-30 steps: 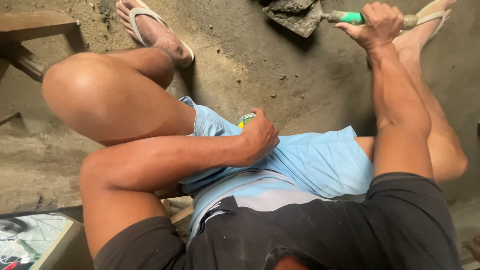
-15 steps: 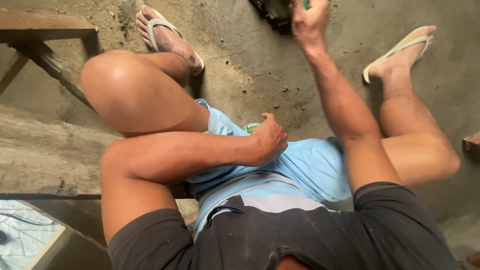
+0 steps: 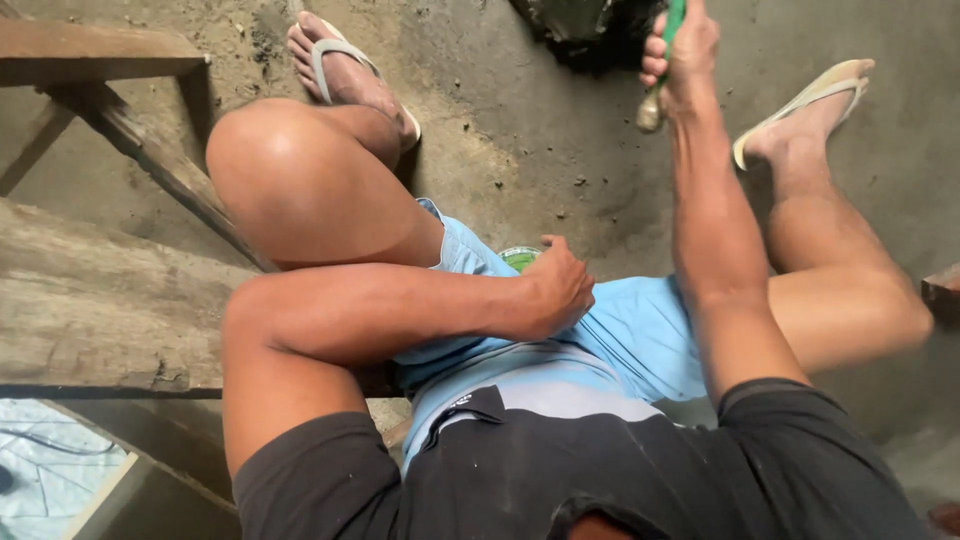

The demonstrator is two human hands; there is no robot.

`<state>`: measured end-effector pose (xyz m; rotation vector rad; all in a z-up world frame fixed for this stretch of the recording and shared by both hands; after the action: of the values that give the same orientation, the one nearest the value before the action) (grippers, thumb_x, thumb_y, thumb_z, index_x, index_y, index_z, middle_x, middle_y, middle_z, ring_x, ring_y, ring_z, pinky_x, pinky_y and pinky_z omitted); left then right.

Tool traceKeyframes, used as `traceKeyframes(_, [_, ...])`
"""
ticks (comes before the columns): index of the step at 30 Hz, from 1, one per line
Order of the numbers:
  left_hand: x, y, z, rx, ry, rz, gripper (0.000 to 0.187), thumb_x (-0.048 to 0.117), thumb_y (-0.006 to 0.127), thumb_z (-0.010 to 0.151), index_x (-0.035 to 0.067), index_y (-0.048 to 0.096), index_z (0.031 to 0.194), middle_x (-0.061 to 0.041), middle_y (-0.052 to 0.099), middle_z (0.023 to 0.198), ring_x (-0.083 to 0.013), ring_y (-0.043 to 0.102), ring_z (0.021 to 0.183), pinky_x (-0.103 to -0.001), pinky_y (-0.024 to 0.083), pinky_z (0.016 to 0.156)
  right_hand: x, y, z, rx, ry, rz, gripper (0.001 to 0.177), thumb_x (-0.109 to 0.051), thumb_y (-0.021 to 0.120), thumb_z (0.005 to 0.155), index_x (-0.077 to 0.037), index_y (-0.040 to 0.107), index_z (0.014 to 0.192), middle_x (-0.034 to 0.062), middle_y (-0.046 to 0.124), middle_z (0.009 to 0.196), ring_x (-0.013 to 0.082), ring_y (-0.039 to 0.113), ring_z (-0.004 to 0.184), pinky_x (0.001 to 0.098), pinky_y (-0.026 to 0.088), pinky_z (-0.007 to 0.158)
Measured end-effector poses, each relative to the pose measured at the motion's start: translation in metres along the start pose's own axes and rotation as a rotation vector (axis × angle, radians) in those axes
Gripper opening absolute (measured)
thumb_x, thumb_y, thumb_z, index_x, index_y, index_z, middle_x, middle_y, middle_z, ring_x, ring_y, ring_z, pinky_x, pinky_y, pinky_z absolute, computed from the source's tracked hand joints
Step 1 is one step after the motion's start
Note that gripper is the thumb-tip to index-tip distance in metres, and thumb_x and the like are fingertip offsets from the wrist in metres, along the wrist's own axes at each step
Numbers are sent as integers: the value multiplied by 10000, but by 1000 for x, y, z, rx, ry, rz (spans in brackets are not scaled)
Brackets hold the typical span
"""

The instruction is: Mixing and spreading wet cement on a floor using a hand trowel while seated on a wooden beam.

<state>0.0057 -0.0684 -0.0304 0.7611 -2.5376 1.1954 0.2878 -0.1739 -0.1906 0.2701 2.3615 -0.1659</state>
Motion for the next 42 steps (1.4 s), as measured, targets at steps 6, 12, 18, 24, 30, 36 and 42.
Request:
traceKeyframes(6, [-5,6,13,-5,-17,17,444,219,319,1072,202,563,1443,-57,584,1438,-330,607,1252,-679,475,915,11,-133,53,84,-35,-136,218,-441,544,972,-235,498,918,-72,491,678,17,403,506,202,306,488])
traceKeyframes(12, [-18,18,29,-40,-62,6,449,234,324,1067,186,576,1435,-74,605,1429,-330,621,1246,-672,472,934,-52,-138,-68,70,56,-217,123,-404,443,935,-284,455,956,-79,413,670,1,399,507,186,301,477])
traceKeyframes(18, [-18,20,26,-72,-45,35,429,228,354,1060,206,607,1407,-76,645,1377,-340,654,1198,-639,473,933,35,-100,-106,140,220,67,642,-774,478,743,-140,542,820,-24,368,512,76,329,392,255,291,392])
traceKeyframes(24, [-14,26,23,-68,-32,51,415,207,354,1073,208,603,1405,-56,658,1340,-329,669,1166,-624,474,932,93,-40,-90,134,182,173,564,-682,385,898,-135,507,837,-49,449,560,73,381,421,271,347,360])
traceKeyframes(30, [-20,25,19,-70,-46,53,393,186,368,1083,205,634,1372,-49,697,1288,-324,699,1121,-598,479,925,159,-20,-28,280,267,148,579,-674,369,914,-122,454,762,-4,379,539,115,330,402,309,294,370])
traceKeyframes(36, [-27,22,16,6,-79,68,374,196,389,1069,232,653,1331,-22,710,1257,-307,707,1099,-608,465,927,182,-30,-12,337,304,87,577,-657,390,954,-128,424,726,31,373,547,163,340,425,349,302,408])
traceKeyframes(42, [-17,13,12,17,-43,54,366,208,397,1077,218,658,1334,-27,719,1247,-315,710,1095,-616,469,945,140,-77,-39,323,-98,188,416,-513,569,938,-101,516,927,55,557,650,168,552,508,359,500,434])
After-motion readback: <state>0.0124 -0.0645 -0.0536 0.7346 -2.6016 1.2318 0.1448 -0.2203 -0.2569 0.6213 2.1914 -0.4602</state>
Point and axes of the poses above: each hand's wrist, its own z-axis towards the middle knuckle, its own y-axis out of the palm, x = y × z, the point moved 10 cm from there along z, towards the middle knuckle
